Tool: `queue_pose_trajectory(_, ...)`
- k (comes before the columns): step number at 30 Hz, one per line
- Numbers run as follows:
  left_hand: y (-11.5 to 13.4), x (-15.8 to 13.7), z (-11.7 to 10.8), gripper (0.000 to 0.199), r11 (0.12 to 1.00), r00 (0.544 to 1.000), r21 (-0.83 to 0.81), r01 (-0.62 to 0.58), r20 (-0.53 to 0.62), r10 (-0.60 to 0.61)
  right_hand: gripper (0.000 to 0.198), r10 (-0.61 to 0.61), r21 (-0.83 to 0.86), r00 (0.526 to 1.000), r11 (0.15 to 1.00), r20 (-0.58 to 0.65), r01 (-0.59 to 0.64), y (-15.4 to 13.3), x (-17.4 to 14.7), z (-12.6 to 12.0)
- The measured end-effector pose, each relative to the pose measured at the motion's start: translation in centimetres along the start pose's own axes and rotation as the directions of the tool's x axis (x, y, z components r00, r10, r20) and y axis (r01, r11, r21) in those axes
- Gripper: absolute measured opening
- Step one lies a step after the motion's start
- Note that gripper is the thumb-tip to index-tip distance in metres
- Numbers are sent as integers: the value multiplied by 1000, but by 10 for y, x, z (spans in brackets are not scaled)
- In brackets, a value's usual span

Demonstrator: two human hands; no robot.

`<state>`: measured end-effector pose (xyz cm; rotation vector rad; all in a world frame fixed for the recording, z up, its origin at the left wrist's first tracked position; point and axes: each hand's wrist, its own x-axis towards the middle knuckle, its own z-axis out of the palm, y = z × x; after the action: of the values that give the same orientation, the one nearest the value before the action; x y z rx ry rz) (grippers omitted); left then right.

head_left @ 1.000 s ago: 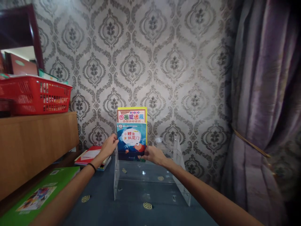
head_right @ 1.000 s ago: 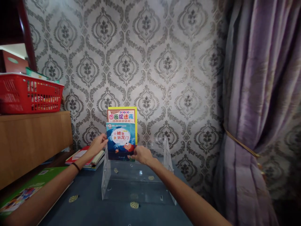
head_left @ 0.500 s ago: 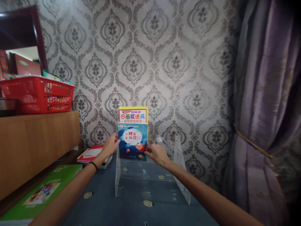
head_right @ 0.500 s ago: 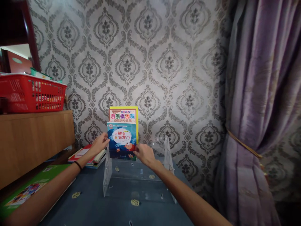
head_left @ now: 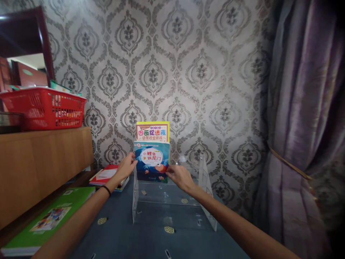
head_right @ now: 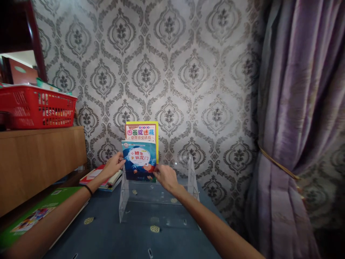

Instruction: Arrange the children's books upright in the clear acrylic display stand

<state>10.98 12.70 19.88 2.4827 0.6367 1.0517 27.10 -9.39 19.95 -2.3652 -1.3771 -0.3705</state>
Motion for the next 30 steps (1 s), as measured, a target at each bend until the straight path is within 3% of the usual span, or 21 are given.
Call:
queue_pose_trajectory(13,1,-8,-5,17,1000,999,-1,-21,24,21,23,13,17,1000,1000,0,-13,1,-5,6)
queue_pose_trajectory(21,8,-16,-13,19,998,998,62,-26,65,22,26,13,56,998,998,-60,-10,4,-8,13)
queue_pose_trajectory(30,20,-32,-15,18,997,996,44,61,57,-63,32,-45,30,985,998,-167,51,15,-5,27)
